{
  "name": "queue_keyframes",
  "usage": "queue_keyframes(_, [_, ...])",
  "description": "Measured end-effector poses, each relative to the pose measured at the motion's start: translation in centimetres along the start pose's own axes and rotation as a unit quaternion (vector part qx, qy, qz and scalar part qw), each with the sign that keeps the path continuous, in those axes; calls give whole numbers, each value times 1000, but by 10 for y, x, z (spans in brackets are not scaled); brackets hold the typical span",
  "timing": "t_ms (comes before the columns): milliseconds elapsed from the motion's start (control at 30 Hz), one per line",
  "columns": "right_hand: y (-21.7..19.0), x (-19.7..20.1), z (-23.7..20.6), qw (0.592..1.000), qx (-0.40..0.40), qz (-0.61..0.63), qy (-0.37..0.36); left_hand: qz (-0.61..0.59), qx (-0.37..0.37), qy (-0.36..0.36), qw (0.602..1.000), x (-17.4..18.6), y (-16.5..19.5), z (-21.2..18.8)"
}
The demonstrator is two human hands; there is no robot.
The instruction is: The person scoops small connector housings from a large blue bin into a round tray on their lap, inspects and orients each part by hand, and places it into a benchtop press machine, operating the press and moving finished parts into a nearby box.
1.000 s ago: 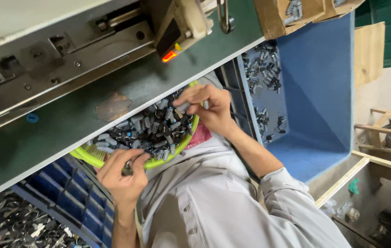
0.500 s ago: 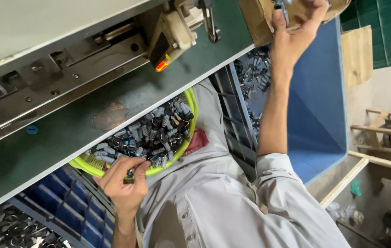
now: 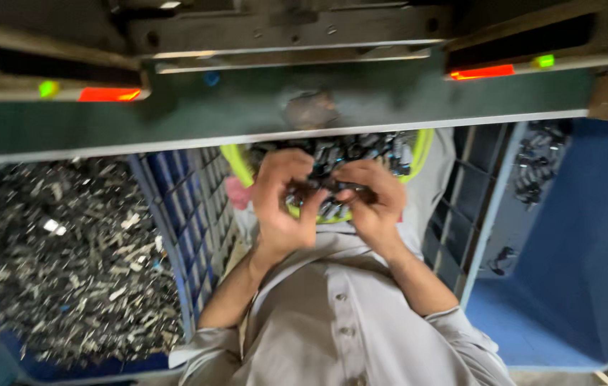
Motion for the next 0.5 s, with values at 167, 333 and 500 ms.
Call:
queue_keyframes(167, [-5, 0, 0, 1000, 12, 8, -21, 111, -79, -102, 985, 11, 12, 17])
queue_keyframes(333, [10, -11, 3, 939, -68, 338, -22, 154, -193, -56, 967, 14, 12, 12])
queue_keyframes(500, [28, -21, 4, 952, -99, 291, -22, 289, -253, -104, 917, 16, -2, -6])
Point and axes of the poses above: each hand's wrist, its own z-axis towards the middle knuckle, its own x-axis out of the back of the hand, y = z × x, the point moved 3 cm from there along z, towards the middle knuckle, and after that the axes turned 9 degrees about -x, right-handed, at the moved point
